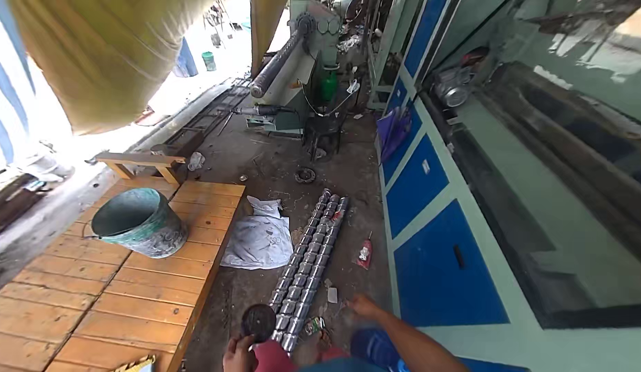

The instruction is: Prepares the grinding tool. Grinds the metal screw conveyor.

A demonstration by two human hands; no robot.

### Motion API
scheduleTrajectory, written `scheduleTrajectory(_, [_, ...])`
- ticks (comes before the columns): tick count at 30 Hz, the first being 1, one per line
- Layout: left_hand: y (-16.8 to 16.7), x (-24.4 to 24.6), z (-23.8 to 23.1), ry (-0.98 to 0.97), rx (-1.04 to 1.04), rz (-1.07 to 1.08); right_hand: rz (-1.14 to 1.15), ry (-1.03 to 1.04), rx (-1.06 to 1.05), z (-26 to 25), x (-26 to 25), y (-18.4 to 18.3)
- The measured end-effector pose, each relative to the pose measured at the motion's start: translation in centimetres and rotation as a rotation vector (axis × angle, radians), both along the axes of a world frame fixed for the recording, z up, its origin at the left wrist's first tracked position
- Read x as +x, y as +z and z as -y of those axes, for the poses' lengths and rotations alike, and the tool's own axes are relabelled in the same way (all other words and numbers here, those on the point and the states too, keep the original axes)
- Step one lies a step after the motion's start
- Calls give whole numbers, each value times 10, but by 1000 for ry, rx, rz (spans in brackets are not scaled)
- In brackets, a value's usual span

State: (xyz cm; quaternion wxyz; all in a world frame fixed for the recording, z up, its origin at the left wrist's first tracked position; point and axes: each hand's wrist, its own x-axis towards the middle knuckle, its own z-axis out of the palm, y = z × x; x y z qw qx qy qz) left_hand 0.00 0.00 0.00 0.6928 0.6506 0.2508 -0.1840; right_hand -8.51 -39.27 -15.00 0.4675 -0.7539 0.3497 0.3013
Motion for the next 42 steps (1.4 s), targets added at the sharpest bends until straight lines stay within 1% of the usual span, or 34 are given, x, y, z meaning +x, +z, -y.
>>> scheduleTrajectory(2, [-1, 30, 10, 57, -25, 11, 52, -12, -17, 22, 75, 45])
scheduleTrajectory(3, [1, 47, 15, 79, -39, 15, 90, -27, -21, 30, 108, 60])
scheduleTrajectory(5, [-1, 81, 22, 111, -58, 12, 144, -55, -30, 39, 161, 71])
scheduleTrajectory(8, [-12, 136, 33, 165, -72, -14, 138, -7, -21, 37, 210, 58])
scheduleTrajectory(11, [-22, 205, 48, 192, -86, -64, 4, 132, 31, 29, 235, 27])
scheduleTrajectory(13, [-35, 263, 62, 170, -94, -102, -113, 192, 60, 30, 247, 9])
scheduleTrajectory(15, [-54, 331, 78, 110, -104, -144, -215, 155, 68, 41, 263, -5])
scheduleTrajectory(16, [-64, 369, 86, 63, -98, -154, -262, 92, 64, 46, 272, -9])
scheduleTrajectory(17, [-69, 414, 96, -2, -91, -147, -298, 11, 57, 52, 288, -4])
scheduleTrajectory(19, [-60, 506, 120, -153, -59, -118, -362, -165, 11, 69, 319, 4])
scheduleTrajectory(20, [-49, 540, 131, -243, -35, -93, -395, -239, -10, 78, 328, 8])
scheduleTrajectory(21, [-34, 579, 140, -323, -2, -60, -399, -284, -35, 90, 350, 12])
scheduleTrajectory(23, [-4, 657, 151, -450, 39, -1, -278, -345, -70, 102, 408, 24])
scheduleTrajectory(24, [6, 689, 156, -471, 44, 22, -192, -380, -76, 100, 440, 37])
scheduleTrajectory(26, [21, 746, 168, -451, 20, 94, -35, -425, -62, 93, 511, 65])
scheduleTrajectory(27, [30, 771, 174, -438, -20, 134, 14, -391, -60, 93, 544, 75])
scheduleTrajectory(29, [39, 807, 181, -384, -170, 175, 53, -210, -85, 93, 598, 82])
scheduleTrajectory(31, [44, 828, 187, -308, -333, 162, 49, -29, -147, 97, 642, 83])
scheduleTrajectory(33, [46, 845, 195, -256, -407, 145, 56, 10, -184, 106, 683, 81])
scheduleTrajectory(35, [39, 858, 199, -229, -407, 119, 23, -4, -137, 119, 717, 75])
scheduleTrajectory(37, [23, 871, 201, -210, -356, 67, -47, -13, -53, 135, 745, 62])
scheduleTrajectory(39, [6, 889, 206, -176, -293, 15, -124, 19, -19, 160, 774, 43])
scheduleTrajectory(42, [-16, 927, 216, -52, -229, -37, -213, 51, 3, 202, 827, 20])
